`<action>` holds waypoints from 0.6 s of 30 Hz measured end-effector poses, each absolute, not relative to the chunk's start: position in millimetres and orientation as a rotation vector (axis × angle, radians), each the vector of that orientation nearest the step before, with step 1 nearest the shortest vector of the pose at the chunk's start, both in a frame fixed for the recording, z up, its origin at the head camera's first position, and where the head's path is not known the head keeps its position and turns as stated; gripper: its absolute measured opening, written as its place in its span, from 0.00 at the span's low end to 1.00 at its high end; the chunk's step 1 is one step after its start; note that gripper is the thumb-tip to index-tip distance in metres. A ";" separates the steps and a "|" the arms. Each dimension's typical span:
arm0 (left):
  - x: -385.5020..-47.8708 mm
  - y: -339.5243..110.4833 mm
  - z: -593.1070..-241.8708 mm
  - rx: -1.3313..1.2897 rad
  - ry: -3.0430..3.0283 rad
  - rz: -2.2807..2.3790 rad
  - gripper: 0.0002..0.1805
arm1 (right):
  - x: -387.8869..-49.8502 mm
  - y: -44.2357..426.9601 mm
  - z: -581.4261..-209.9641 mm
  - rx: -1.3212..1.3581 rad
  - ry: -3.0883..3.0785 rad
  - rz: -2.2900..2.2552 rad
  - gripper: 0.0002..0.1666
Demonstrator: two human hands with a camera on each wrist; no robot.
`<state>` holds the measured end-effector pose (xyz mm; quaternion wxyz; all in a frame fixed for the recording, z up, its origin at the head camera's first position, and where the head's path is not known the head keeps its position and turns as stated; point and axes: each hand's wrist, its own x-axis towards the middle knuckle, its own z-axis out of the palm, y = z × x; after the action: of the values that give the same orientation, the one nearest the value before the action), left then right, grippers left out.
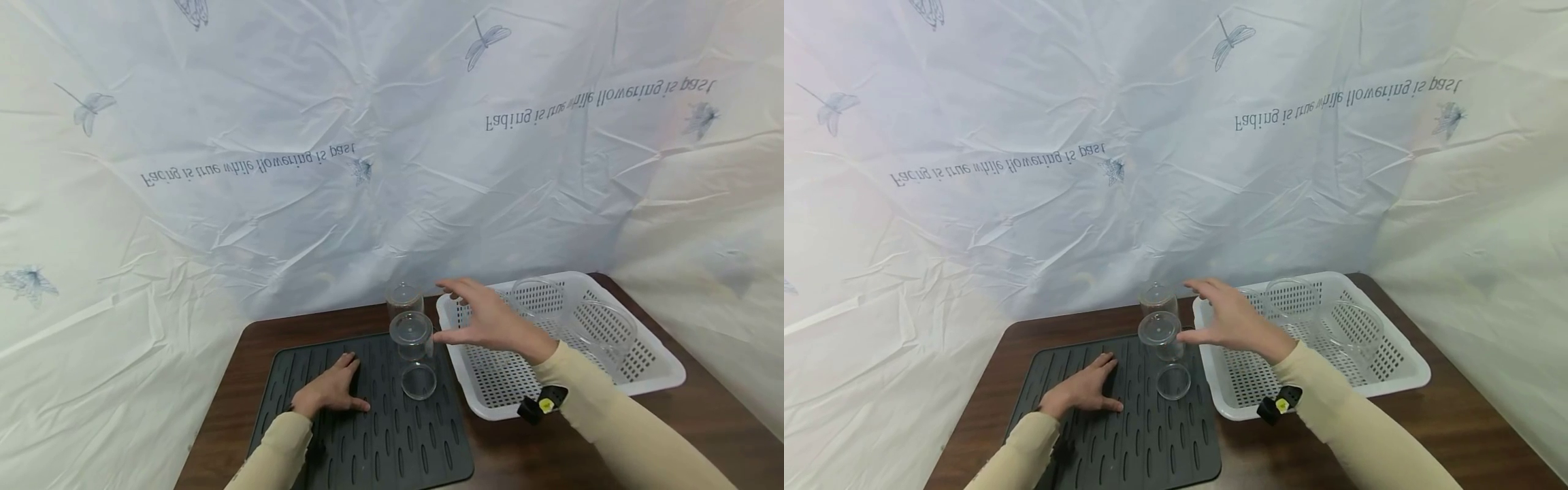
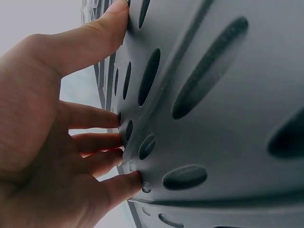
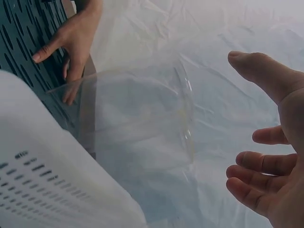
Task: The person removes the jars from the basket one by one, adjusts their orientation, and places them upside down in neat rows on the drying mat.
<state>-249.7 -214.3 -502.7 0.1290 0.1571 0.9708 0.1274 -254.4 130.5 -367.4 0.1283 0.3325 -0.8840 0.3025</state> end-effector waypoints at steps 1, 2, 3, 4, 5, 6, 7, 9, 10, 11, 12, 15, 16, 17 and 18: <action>-249.6 -214.2 -502.4 0.456 2.822 0.370 0.55 | -253.8 133.4 -367.0 0.954 -2.568 0.883 0.53; -249.5 -214.0 -502.3 0.454 2.821 0.373 0.55 | -252.9 136.3 -366.6 0.938 -2.569 0.877 0.53; -249.5 -213.9 -502.0 0.457 2.822 0.373 0.55 | -252.1 139.3 -366.2 0.925 -2.570 0.876 0.53; -249.7 -213.4 -502.1 0.459 2.822 0.377 0.55 | -251.4 142.5 -365.9 0.913 -2.572 0.876 0.53; -249.8 -213.1 -502.2 0.456 2.820 0.380 0.55 | -250.7 145.8 -365.2 0.899 -2.572 0.870 0.53; -249.9 -212.8 -502.3 0.457 2.820 0.378 0.55 | -249.9 149.2 -364.5 0.890 -2.569 0.871 0.53; -250.0 -212.6 -502.4 0.458 2.820 0.378 0.55 | -249.5 152.7 -364.0 0.882 -2.566 0.871 0.53; -250.0 -212.5 -503.1 0.463 2.822 0.382 0.55 | -248.0 159.5 -362.7 0.860 -2.563 0.873 0.53; -249.8 -212.5 -503.5 0.463 2.821 0.384 0.55 | -247.0 162.8 -361.9 0.844 -2.567 0.871 0.53; -249.6 -212.8 -503.8 0.463 2.820 0.385 0.55 | -246.2 165.7 -361.2 0.834 -2.566 0.871 0.53; -249.6 -213.2 -504.1 0.468 2.820 0.385 0.55 | -245.5 168.6 -360.7 0.822 -2.568 0.873 0.54; -249.4 -214.3 -505.0 0.471 2.816 0.393 0.55 | -244.7 176.1 -359.7 0.794 -2.567 0.858 0.54; -249.6 -214.6 -505.1 0.470 2.816 0.393 0.55 | -244.9 178.7 -359.3 0.789 -2.564 0.857 0.54; -249.7 -214.7 -505.3 0.466 2.815 0.392 0.55 | -244.9 181.0 -358.9 0.785 -2.559 0.863 0.54; -249.7 -214.6 -505.7 0.462 2.815 0.390 0.55 | -244.9 183.6 -358.5 0.777 -2.558 0.868 0.55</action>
<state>-249.7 -214.6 -505.7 0.1309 0.1592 0.9692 0.1344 -244.9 183.6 -358.5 0.1645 0.2725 -0.8977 0.3046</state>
